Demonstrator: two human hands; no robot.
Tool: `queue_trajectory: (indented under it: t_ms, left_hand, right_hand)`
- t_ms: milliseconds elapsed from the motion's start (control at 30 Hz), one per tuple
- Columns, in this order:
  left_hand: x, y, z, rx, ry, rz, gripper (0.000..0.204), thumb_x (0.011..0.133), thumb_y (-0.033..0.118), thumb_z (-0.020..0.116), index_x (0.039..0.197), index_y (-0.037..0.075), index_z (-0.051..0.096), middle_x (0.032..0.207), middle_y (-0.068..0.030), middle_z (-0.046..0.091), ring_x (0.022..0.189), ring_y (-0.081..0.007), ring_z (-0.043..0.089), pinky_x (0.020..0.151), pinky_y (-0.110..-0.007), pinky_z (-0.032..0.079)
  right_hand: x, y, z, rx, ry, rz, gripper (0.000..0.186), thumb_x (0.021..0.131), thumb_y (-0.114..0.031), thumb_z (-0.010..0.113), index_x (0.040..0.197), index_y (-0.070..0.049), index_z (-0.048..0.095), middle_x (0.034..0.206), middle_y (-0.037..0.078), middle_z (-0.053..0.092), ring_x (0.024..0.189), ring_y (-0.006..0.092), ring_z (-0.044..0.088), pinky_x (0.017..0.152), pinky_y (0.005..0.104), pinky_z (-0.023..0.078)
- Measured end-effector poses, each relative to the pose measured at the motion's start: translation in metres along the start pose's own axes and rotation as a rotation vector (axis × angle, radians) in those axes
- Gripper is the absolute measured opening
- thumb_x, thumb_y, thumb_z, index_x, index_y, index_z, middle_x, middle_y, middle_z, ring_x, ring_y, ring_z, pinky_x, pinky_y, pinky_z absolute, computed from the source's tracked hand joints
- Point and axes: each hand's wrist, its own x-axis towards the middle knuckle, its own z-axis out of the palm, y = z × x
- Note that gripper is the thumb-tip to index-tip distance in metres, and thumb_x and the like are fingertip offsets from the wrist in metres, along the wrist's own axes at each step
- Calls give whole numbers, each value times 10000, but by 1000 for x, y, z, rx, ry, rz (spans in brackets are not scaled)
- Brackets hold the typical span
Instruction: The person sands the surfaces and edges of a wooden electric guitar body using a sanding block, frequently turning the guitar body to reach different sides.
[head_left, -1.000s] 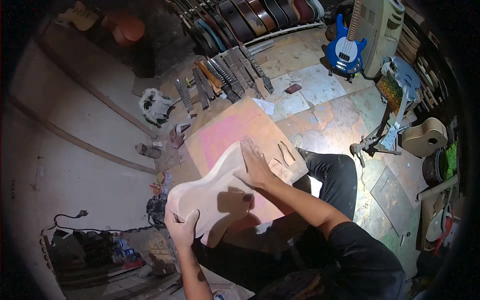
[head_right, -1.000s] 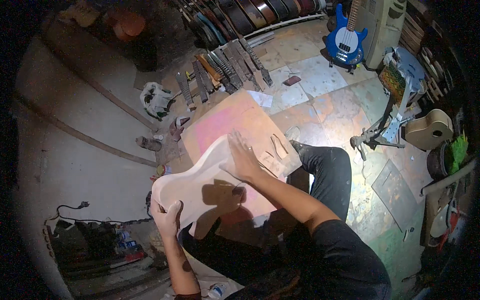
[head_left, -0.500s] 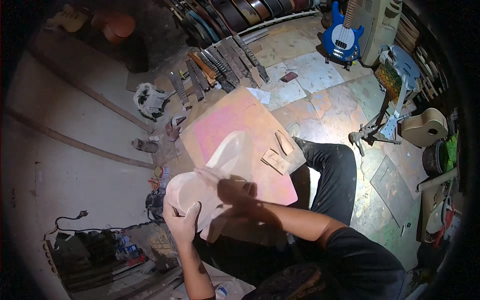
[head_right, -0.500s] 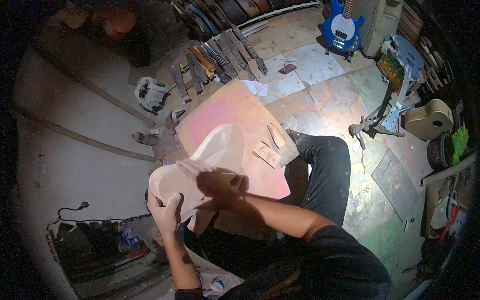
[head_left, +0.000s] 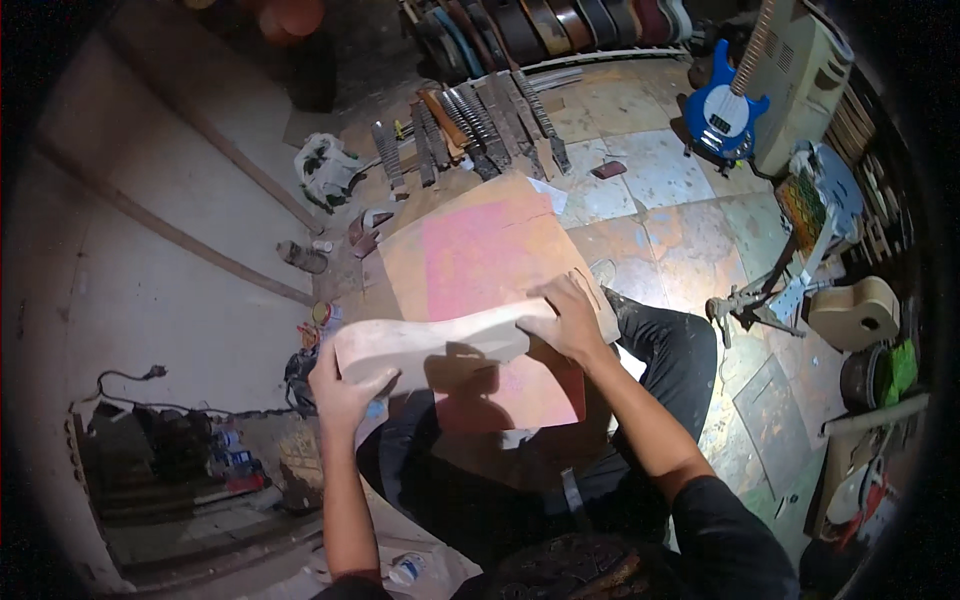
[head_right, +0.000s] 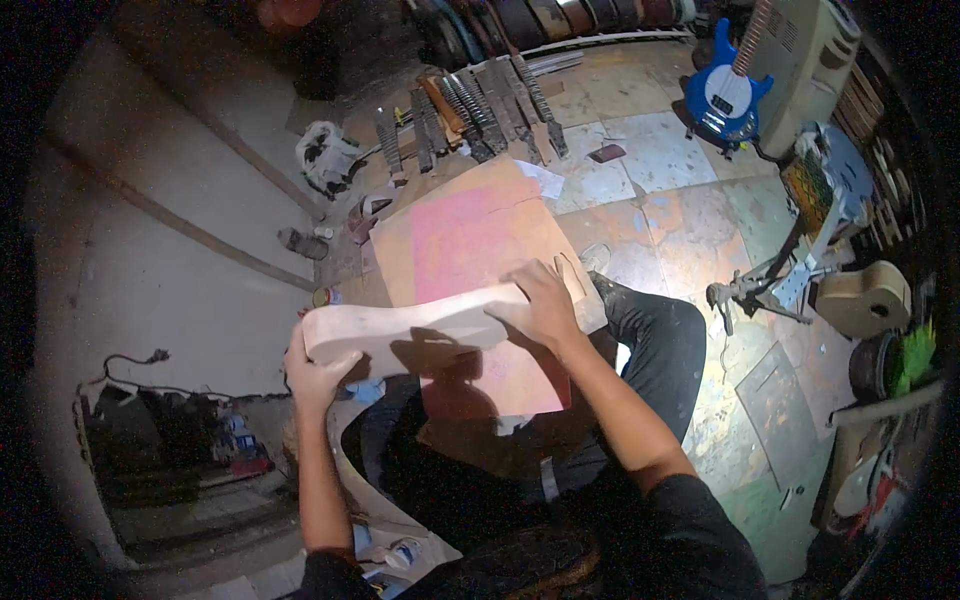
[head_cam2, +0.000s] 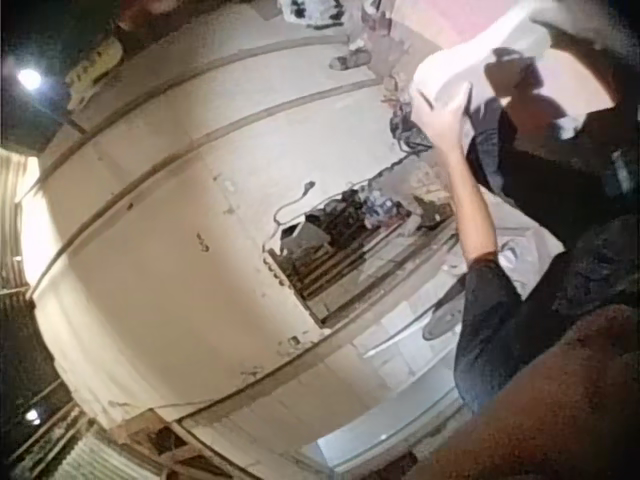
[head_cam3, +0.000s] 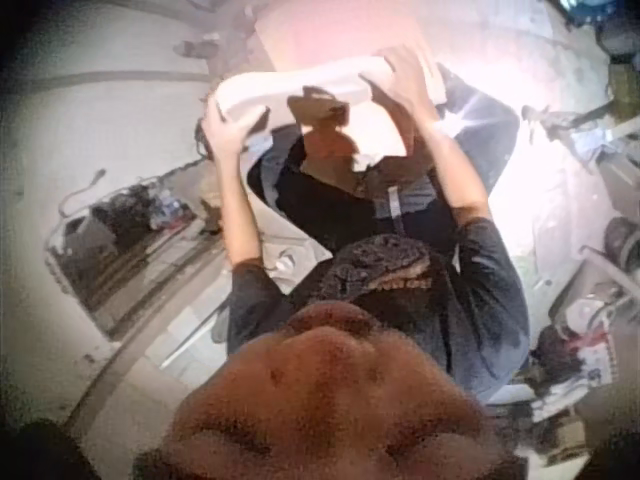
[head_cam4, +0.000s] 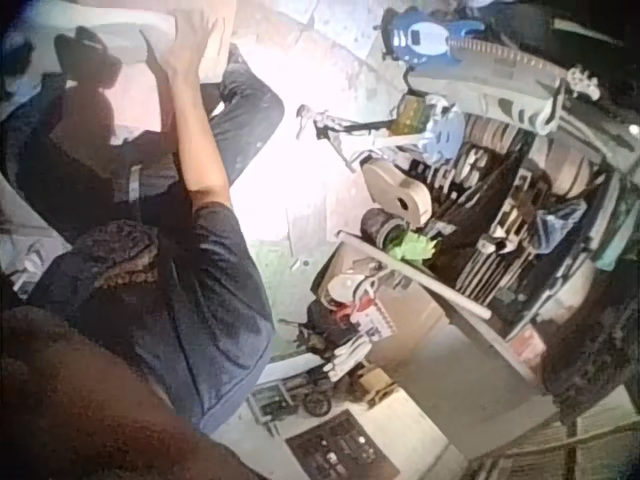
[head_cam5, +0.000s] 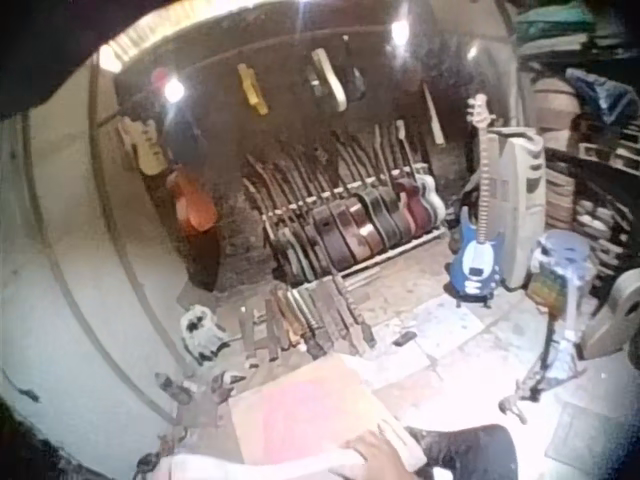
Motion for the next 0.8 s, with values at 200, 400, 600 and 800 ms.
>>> queue_trajectory:
  t_ms: [200, 400, 600, 800]
  left_hand:
    - [4, -5, 52, 128, 326, 96, 1412, 518, 303, 1047, 1610, -31, 215, 1593, -279, 352, 1485, -422, 358, 1245, -500, 293]
    - [15, -24, 73, 59, 516, 82, 1473, 553, 255, 1037, 1634, -54, 85, 1647, -297, 254, 1544, -398, 279, 1272, -476, 240]
    - [25, -18, 57, -146, 426, 42, 1196, 626, 169, 994, 1582, -22, 300, 1598, -265, 384, 1490, -393, 378, 1244, -469, 302]
    - [29, -41, 61, -124, 468, 126, 1147, 714, 157, 942, 1606, -52, 253, 1606, -279, 380, 1497, -383, 384, 1236, -458, 305]
  right_hand:
    - [-35, -31, 17, 16, 25, 85, 554, 731, -417, 914, 1039, -9, 701, 977, 176, 708, 944, 377, 692, 847, 459, 546]
    - [-34, -46, 35, 26, 57, 47, 515, 739, -390, 907, 1024, -13, 701, 972, 168, 708, 934, 366, 690, 835, 457, 542]
    - [-32, -42, 34, 44, 86, 69, 508, 737, -387, 906, 1017, -17, 700, 961, 164, 705, 921, 365, 691, 824, 457, 545]
    - [-32, -48, 37, 28, 92, 72, 497, 735, -377, 903, 1014, -18, 701, 953, 161, 706, 917, 360, 693, 831, 453, 545]
